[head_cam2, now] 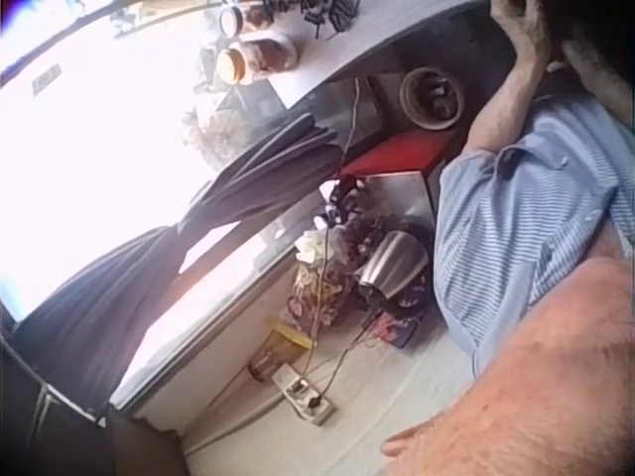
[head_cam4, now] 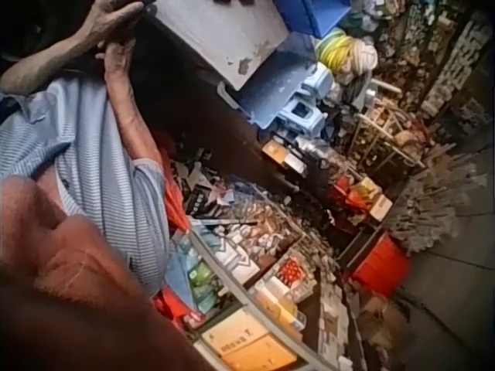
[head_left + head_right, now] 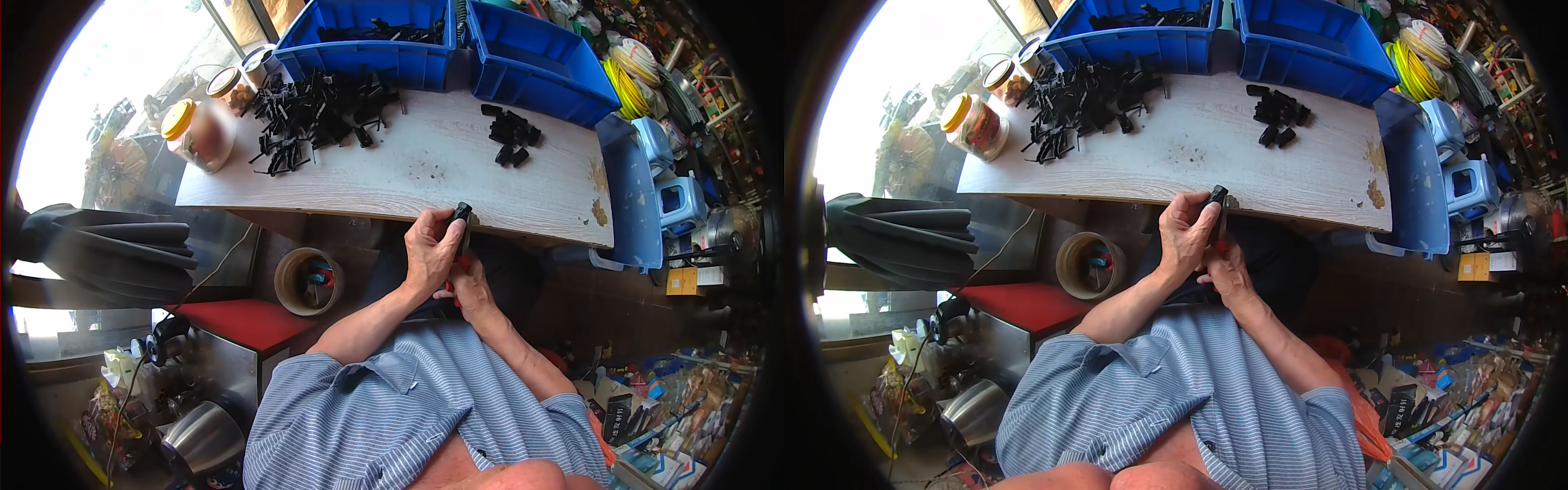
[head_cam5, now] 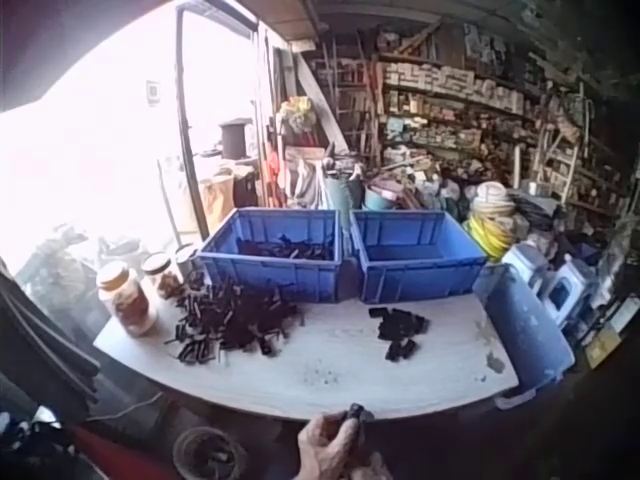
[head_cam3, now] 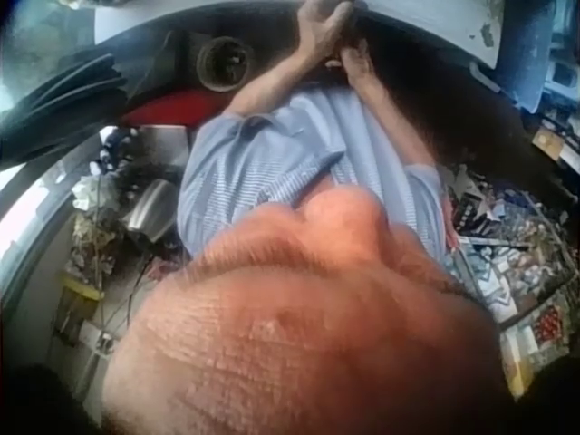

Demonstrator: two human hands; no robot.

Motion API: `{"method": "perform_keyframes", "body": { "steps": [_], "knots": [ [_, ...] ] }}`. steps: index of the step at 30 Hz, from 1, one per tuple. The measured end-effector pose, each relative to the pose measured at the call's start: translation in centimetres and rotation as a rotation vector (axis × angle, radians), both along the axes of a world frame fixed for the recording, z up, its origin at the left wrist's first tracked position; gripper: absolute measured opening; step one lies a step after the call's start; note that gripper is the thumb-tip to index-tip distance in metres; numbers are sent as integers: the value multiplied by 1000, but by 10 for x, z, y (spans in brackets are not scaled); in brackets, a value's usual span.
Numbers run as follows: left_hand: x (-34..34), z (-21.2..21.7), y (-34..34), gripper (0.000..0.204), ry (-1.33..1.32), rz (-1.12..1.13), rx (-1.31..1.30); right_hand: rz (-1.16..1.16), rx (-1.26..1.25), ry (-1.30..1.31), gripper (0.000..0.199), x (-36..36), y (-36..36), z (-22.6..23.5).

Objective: Sorting and assembling small plastic components at a workbench.

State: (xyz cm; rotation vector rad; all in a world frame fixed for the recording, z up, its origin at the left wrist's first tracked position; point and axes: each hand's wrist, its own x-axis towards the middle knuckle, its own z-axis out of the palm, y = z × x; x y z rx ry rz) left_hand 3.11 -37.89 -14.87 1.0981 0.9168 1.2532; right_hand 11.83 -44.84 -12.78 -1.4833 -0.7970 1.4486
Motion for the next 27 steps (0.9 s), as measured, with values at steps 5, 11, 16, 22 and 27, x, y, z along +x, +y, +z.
{"method": "perform_keyframes", "body": {
  "steps": [5, 11, 16, 22, 27],
  "knots": [
    [1, 2, 0, 21, 9, 6, -8, -5, -8, -17, 52, 0, 2, 3],
    [0, -1, 0, 21, -2, 10, -7, -19, 7, -37, 50, -1, 3, -1],
    [2, -3, -1, 21, -6, 5, 15, 8, -45, 142, 30, 3, 4, -22],
    [0, -2, 1, 19, 118, 15, 62, -15, -80, 133, 29, 3, 7, -25],
    [-4, 16, 12, 22, 332, -28, 151, -62, -51, 210, 32, 4, 3, -14]
  ]
}}
